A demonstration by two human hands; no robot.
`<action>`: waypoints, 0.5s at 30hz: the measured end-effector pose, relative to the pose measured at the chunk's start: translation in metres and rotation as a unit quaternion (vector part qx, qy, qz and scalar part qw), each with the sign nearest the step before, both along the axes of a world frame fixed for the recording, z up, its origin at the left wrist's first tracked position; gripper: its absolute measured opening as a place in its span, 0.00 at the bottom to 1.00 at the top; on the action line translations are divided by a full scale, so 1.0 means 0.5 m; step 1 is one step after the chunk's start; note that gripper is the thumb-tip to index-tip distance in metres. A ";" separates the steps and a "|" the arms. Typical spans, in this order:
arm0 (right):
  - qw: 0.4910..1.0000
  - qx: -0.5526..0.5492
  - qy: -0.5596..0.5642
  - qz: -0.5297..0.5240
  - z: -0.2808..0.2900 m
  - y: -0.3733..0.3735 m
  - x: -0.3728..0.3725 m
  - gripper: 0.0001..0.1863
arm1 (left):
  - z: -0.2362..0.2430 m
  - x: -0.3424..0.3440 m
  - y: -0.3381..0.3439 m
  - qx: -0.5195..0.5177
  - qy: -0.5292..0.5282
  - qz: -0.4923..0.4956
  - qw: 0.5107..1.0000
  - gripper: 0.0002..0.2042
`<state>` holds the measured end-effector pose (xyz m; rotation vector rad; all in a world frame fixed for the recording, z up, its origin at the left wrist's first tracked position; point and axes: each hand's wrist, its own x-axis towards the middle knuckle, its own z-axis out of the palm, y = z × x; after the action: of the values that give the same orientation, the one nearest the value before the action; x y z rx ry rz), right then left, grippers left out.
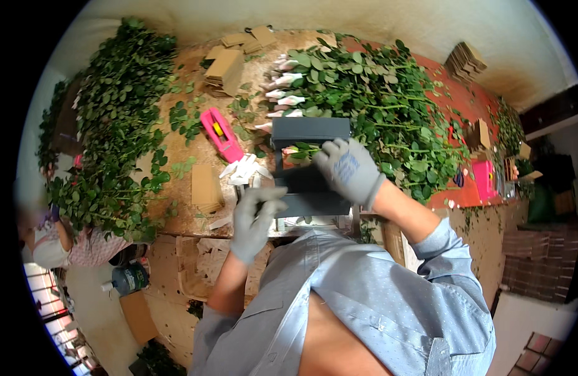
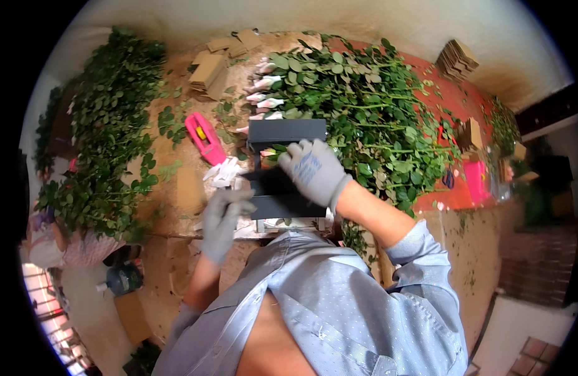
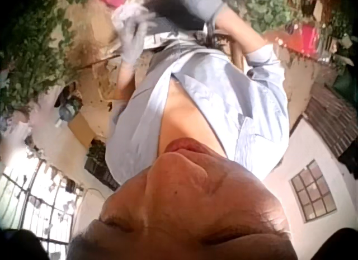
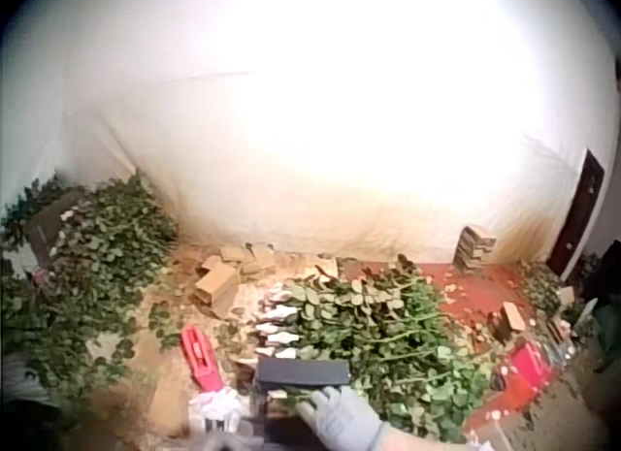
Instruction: The person prepares roses by placing individual stems into a holder and cutting the ends with a specialized manual cutter.
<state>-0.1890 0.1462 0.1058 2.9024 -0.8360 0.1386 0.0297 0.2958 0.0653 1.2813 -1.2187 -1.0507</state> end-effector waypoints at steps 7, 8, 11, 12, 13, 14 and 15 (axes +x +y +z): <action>0.995 0.012 0.020 -0.097 -0.121 -0.158 0.065 0.12 | -0.125 0.009 -0.198 0.030 -0.382 -0.229 0.895 0.21; 0.994 0.013 0.026 -0.108 -0.129 -0.164 0.066 0.12 | -0.135 0.001 -0.211 0.049 -0.419 -0.245 0.873 0.22; 0.991 -0.029 0.038 -0.128 -0.158 -0.144 0.072 0.12 | -0.129 -0.027 -0.226 0.129 -0.503 -0.259 0.814 0.24; 0.990 -0.046 0.019 -0.130 -0.155 -0.125 0.076 0.13 | -0.120 -0.033 -0.223 0.163 -0.523 -0.258 0.796 0.25; 0.995 -0.048 -0.016 -0.092 -0.156 -0.106 0.079 0.15 | -0.127 -0.032 -0.222 0.158 -0.524 -0.256 0.797 0.25; 0.996 -0.051 -0.052 -0.056 -0.155 -0.089 0.077 0.17 | -0.137 -0.033 -0.225 0.151 -0.525 -0.257 0.797 0.25; 0.995 -0.055 -0.085 -0.026 -0.159 -0.076 0.072 0.19 | -0.137 -0.041 -0.232 0.140 -0.526 -0.262 0.797 0.25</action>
<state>-0.1532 0.1083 0.0263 2.7934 -0.8992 0.4191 0.0094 0.1797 -0.0034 1.9248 -2.4388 -0.8874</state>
